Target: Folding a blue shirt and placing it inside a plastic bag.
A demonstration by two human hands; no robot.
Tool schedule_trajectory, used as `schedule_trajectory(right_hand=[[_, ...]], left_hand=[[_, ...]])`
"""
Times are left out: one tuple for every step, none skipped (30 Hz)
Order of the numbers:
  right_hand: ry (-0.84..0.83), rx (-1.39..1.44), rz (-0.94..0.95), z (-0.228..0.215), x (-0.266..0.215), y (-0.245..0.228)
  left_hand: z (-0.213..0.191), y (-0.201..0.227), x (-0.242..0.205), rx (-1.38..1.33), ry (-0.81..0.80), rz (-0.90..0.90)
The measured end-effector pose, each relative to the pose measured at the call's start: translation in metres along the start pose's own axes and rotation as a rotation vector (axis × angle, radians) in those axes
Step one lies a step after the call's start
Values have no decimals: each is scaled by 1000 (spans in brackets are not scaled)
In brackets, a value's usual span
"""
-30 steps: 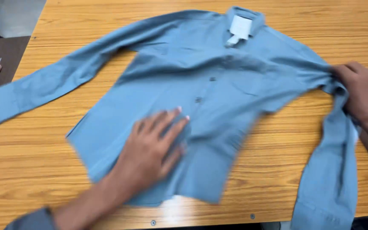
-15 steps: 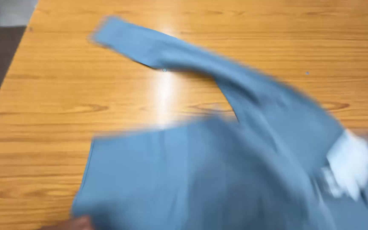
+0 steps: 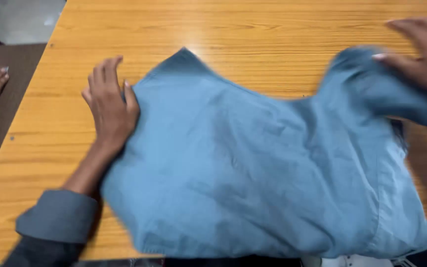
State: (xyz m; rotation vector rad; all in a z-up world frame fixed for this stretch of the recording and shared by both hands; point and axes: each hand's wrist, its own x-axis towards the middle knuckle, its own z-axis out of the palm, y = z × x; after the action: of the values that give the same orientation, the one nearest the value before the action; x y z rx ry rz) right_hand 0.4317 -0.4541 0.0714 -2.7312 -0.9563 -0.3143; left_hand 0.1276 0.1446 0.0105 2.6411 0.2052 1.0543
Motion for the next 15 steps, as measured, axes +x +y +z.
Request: schedule_trajectory(right_hand=[[9, 4, 9, -1, -6, -31], [56, -258, -53, -1, -11, -63], [101, -521, -118, -1, -16, -95], [90, -516, -119, 5, -25, -97], [32, -568, -112, 11, -34, -99], [-19, -623, -99, 16, -43, -101], [-23, -622, -96, 23, -53, -82], [-132, -500, -10, 29, -64, -65], [-240, -377, 75, 34, -75, -47], [-244, -380, 72, 55, -79, 6], [-217, -111, 71, 68, -88, 57], [-185, 156, 68, 74, -103, 107], [-188, 153, 65, 72, -80, 137], [-184, 126, 70, 69, -63, 163], [-180, 100, 74, 64, -52, 186]], left_hand=[[-1, 2, 3, 1, -1, 13], [-2, 3, 1, -8, -68, 59], [-2, 4, -1, -19, -136, 106], [1, 1, -5, -19, -145, 99], [3, -2, -9, -25, -247, 134], [6, -5, -10, -32, -343, 177], [8, -6, -8, -34, -347, 178], [10, -7, -9, -23, -364, 174], [11, -7, -10, -11, -380, 170], [12, -7, -9, -14, -381, 166], [11, -7, -8, -17, -379, 159], [11, -6, -8, -18, -376, 153], [12, -6, -8, -20, -375, 150], [13, -7, -8, -19, -378, 147], [12, -6, -8, -17, -382, 145]])
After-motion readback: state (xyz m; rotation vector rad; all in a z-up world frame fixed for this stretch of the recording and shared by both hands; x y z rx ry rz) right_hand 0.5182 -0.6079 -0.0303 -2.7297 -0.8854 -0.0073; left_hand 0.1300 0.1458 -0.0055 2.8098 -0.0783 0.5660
